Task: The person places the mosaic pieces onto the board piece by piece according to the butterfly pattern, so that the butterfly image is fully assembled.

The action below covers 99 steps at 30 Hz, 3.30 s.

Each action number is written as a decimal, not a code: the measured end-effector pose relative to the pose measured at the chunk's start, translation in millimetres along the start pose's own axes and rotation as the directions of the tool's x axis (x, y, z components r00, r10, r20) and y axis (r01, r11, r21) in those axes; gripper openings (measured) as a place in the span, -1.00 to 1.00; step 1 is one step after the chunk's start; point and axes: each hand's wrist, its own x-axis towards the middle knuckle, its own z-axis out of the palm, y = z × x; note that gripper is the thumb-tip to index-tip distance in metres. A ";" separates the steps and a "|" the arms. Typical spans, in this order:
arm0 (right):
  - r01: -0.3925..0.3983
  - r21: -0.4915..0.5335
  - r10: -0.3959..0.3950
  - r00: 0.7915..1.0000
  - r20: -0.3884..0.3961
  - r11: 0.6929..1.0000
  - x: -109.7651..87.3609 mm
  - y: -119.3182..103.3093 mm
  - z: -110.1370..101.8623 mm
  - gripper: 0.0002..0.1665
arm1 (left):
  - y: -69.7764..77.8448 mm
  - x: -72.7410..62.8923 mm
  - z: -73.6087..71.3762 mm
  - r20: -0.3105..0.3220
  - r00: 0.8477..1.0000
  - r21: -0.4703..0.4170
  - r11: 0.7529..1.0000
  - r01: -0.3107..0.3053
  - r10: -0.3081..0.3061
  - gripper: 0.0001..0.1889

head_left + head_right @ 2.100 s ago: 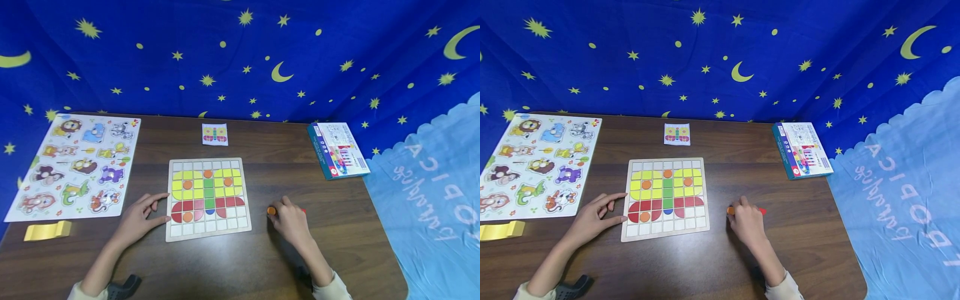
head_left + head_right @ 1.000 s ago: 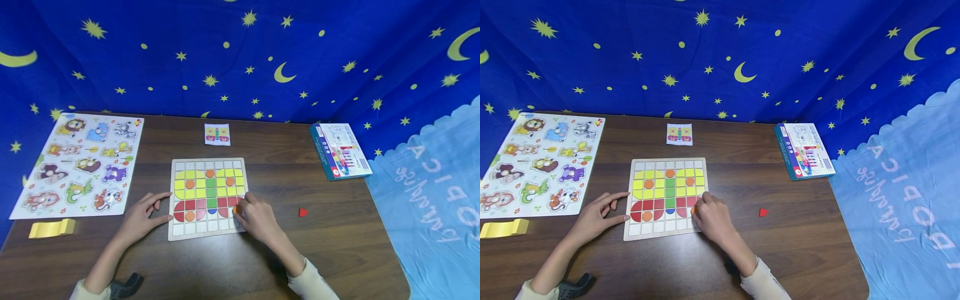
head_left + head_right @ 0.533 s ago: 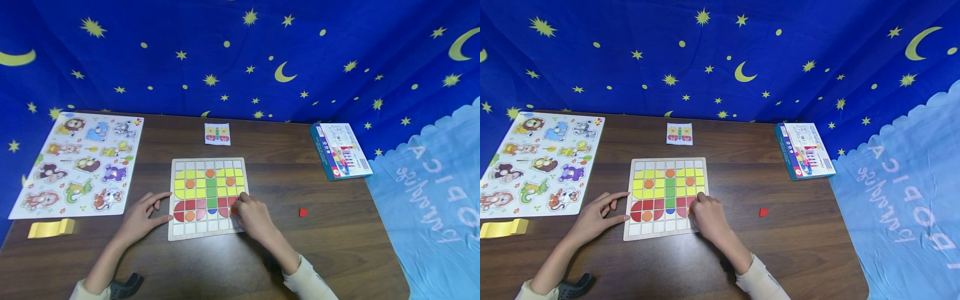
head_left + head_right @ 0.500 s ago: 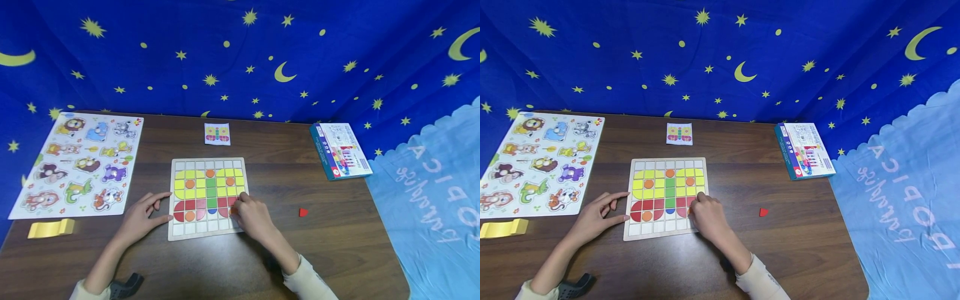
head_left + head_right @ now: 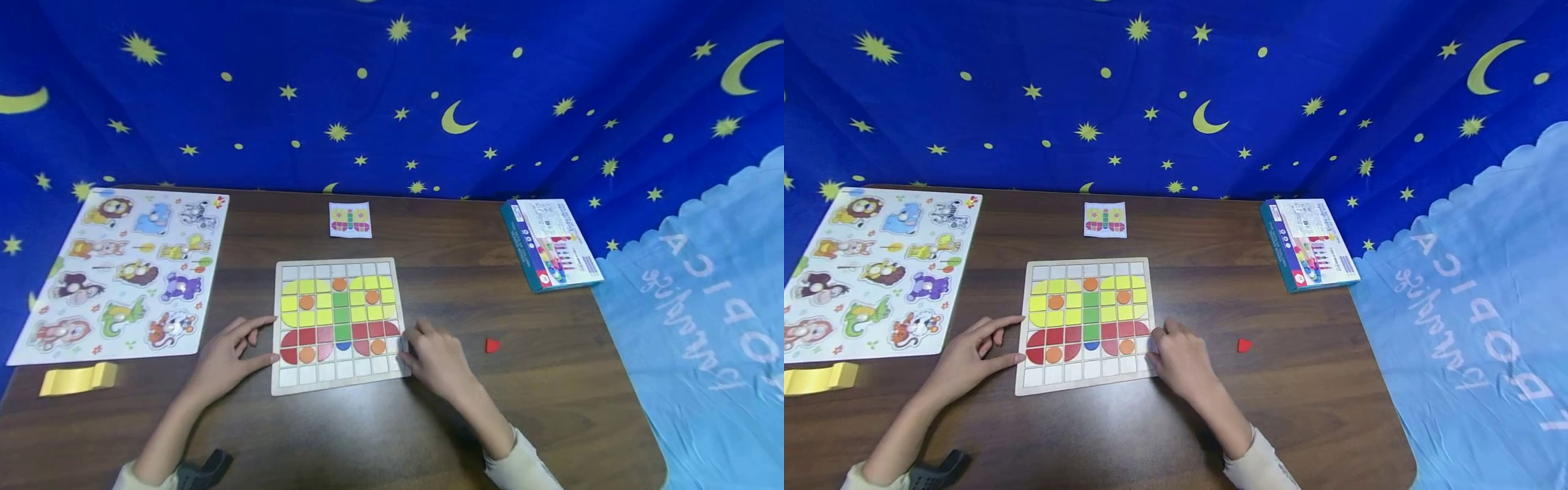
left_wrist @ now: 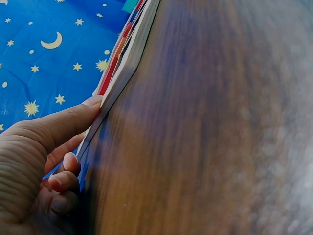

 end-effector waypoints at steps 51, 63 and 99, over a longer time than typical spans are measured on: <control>-0.221 -0.008 0.221 0.973 0.065 0.975 -51.4 113.9 -12.8 -0.70 | 2.0 0.8 -1.8 0.002 1.000 -0.002 1.000 0.000 0.000 -0.39; 0.132 0.000 -0.132 0.991 0.001 0.991 -12.8 50.4 -7.7 -0.70 | 1.5 1.5 -2.2 0.012 0.999 0.006 0.999 0.033 -0.033 -0.38; 0.317 0.091 -0.322 0.946 0.046 0.944 27.7 22.6 8.5 -0.74 | 2.9 -4.9 2.9 -0.018 1.000 -0.010 1.000 0.003 -0.003 -0.39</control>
